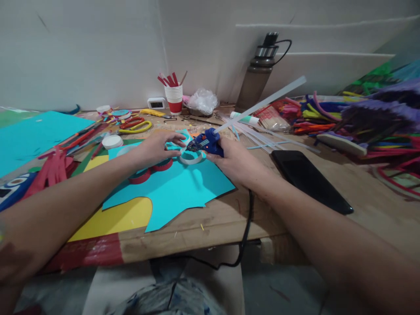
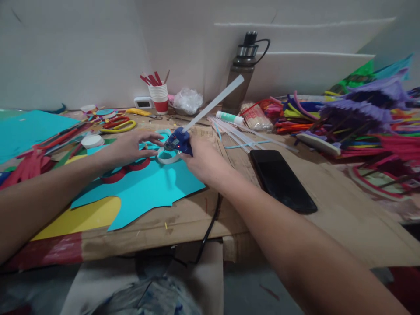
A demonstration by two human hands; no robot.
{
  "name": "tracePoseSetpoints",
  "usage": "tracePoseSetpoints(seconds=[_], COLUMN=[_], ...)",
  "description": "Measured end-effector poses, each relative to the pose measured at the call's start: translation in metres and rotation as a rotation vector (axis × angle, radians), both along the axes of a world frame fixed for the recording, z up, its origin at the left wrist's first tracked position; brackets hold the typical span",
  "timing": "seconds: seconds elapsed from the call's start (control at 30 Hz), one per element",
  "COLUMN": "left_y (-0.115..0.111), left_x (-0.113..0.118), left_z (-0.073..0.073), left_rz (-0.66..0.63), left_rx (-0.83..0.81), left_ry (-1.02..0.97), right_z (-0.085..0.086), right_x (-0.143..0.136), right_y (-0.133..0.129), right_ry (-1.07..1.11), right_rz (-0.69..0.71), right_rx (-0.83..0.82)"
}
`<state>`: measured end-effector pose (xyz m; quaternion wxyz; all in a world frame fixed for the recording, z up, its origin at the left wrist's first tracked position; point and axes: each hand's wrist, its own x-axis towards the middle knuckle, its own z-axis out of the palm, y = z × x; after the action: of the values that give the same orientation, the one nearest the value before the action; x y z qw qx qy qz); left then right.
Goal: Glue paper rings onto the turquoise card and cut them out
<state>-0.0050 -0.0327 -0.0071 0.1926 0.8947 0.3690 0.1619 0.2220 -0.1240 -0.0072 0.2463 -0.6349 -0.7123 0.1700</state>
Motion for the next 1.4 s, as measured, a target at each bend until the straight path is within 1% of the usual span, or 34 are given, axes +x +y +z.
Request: tracePoseSetpoints(seconds=[0.2,0.33,0.57,0.97,1.13,1.23,1.4], left_y=[-0.0038,-0.0037,0.0000,-0.0011,-0.0029,-0.0013,0.0050], left_x=[0.0021,0.0008,-0.0039,-0.0011,-0.0006,-0.0016,-0.0042], left_z=[0.0019,0.0012,-0.0028,-0.0006,0.0020,-0.0002,-0.0077], left_rz=[0.033,0.014,-0.008,-0.007,0.035,0.025,-0.011], left_rx=[-0.019,-0.027,-0.042,-0.024,-0.060,-0.050,-0.025], left_ry=[0.000,-0.014,-0.018,0.000,0.016,0.004,-0.025], right_z=[-0.0014,-0.0041,-0.0033,-0.0035,-0.0052,-0.0051,-0.0032], right_x=[-0.0006,-0.0013,-0.0039,-0.0034,-0.0027,-0.0020,-0.0002], right_y=[-0.0001,0.0011,0.0004,0.0035,0.0049,0.0057,0.0065], right_ry=[-0.034,-0.021,0.005,0.011,0.007,0.017,0.028], right_rz=[-0.020,0.013,0.002,0.004,-0.023,-0.014,-0.015], right_rx=[-0.013,0.017,-0.001,0.005,-0.005,-0.015,-0.009])
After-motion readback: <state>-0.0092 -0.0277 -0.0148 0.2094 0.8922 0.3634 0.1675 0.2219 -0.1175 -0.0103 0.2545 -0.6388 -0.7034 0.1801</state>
